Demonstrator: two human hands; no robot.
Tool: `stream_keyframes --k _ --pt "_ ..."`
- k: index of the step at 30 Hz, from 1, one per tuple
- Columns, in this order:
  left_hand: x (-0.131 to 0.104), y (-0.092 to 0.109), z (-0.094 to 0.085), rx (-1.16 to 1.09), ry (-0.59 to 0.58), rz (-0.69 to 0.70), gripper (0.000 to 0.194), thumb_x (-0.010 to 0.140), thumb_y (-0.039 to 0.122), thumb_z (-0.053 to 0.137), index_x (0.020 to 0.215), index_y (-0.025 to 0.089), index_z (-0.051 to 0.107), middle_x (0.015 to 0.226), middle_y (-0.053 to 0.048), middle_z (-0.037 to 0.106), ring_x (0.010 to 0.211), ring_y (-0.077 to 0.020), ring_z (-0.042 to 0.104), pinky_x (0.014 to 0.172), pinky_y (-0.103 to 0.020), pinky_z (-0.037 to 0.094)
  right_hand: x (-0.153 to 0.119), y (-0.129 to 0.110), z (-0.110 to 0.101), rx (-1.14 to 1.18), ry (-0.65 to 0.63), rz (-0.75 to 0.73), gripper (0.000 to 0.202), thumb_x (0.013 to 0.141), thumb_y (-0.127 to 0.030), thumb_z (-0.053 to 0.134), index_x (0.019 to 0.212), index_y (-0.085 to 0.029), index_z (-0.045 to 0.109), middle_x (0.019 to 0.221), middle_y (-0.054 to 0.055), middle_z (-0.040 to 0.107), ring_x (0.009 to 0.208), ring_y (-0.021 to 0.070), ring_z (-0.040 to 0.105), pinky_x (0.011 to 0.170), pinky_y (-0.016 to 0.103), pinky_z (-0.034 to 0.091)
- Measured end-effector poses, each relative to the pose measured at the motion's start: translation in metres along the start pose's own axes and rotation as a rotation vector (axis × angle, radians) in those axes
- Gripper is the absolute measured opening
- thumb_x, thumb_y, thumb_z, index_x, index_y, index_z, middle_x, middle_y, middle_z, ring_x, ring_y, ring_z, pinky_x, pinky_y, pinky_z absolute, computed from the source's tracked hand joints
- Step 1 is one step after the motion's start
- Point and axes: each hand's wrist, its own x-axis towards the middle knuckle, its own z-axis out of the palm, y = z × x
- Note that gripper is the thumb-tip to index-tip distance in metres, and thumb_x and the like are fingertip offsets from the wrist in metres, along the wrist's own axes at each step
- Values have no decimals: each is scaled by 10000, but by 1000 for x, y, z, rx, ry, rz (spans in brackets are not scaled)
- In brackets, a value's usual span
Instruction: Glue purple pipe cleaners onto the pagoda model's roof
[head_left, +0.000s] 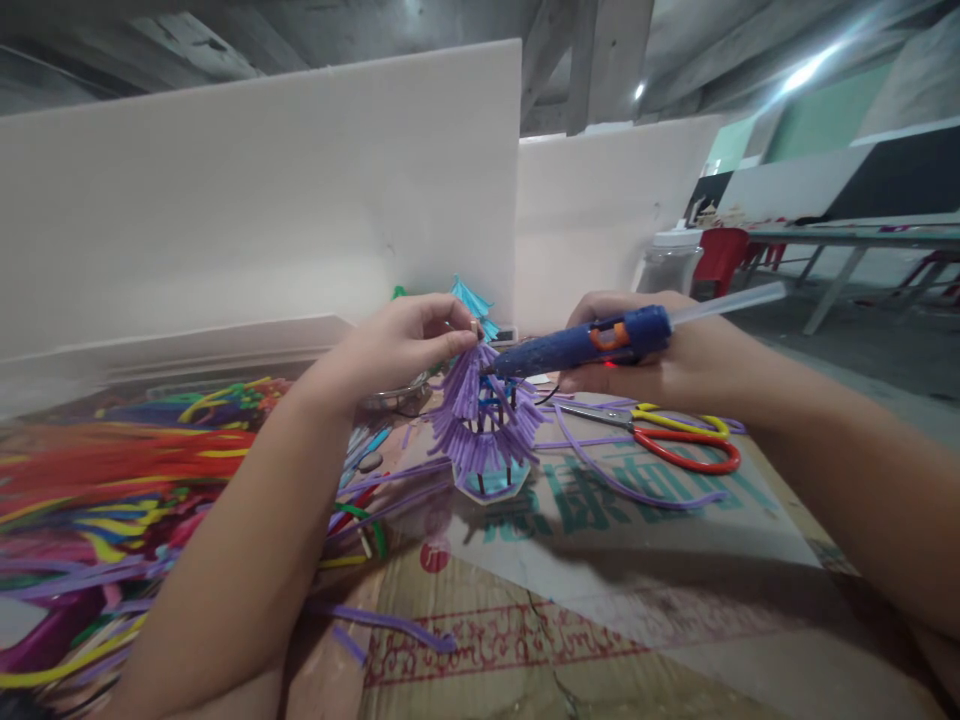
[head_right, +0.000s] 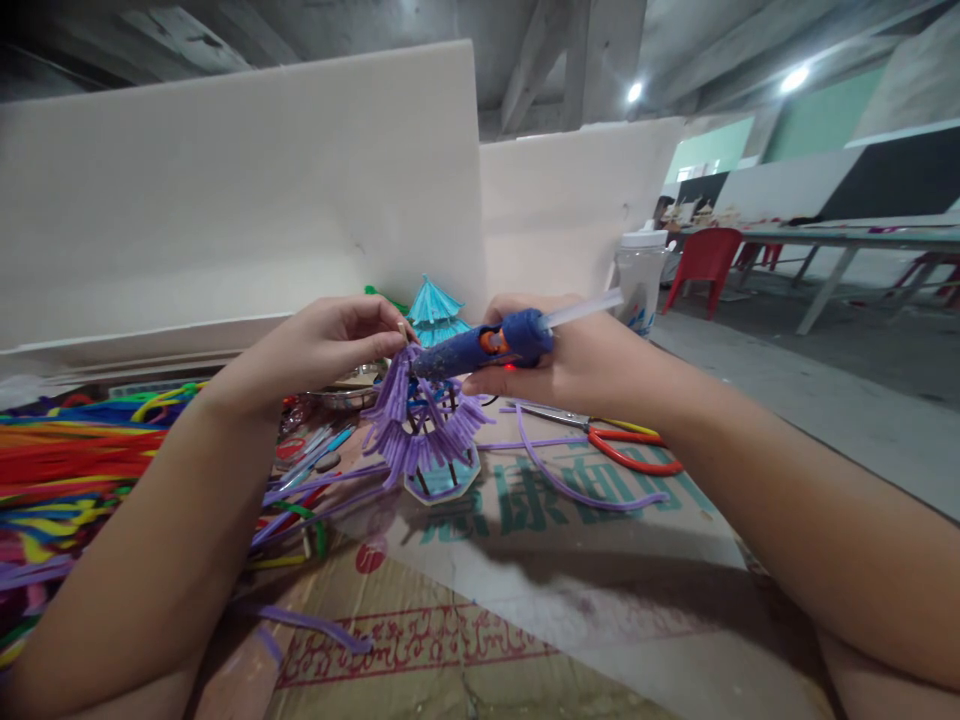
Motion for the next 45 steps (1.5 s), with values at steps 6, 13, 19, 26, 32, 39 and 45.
stream_keyframes --k 6,13,19,26,32,39,45 --pt "0 -1 0 6 0 -8 223 886 371 594 907 152 627 846 -28 625 752 -146 559 690 -277 435 0 1 2 -11 -18 -18 392 793 -548 717 843 -185 577 668 -28 512 609 122 448 529 264 335" --pt "0 -2 0 -13 -3 -16 217 886 361 601 922 149 628 867 -34 629 764 -145 559 697 -277 433 -1 4 3 12 -44 -28 430 787 -569 721 945 -187 603 759 -5 592 640 131 498 549 264 380" --pt "0 0 -1 0 -6 -25 210 889 352 598 921 147 628 840 -27 620 751 -142 549 678 -275 423 -1 2 3 6 -55 -25 421 788 -562 734 949 -197 598 778 -4 626 652 128 519 563 252 404" --pt "1 0 -1 -15 -8 -20 210 885 353 600 918 147 627 850 -29 622 753 -142 549 682 -276 423 -2 3 4 -13 -64 -9 434 777 -552 748 964 -187 608 799 4 638 662 122 525 584 246 405" --pt "1 1 0 -15 -7 -29 206 885 351 597 919 150 625 843 -30 619 750 -143 551 679 -277 423 -1 3 5 -33 -51 -26 432 767 -547 753 956 -183 618 768 3 636 645 125 511 581 251 391" --pt "1 0 0 -15 -5 -21 201 883 352 601 915 155 626 844 -26 619 751 -143 553 684 -278 426 1 1 4 -50 -18 -27 402 763 -537 749 890 -179 618 738 10 638 659 146 529 583 268 382" --pt "1 -2 0 -17 -4 -16 190 889 338 599 915 152 626 845 -29 622 756 -142 556 689 -278 432 0 3 4 -29 5 0 398 744 -558 750 853 -203 609 707 -13 600 631 143 508 558 273 373"
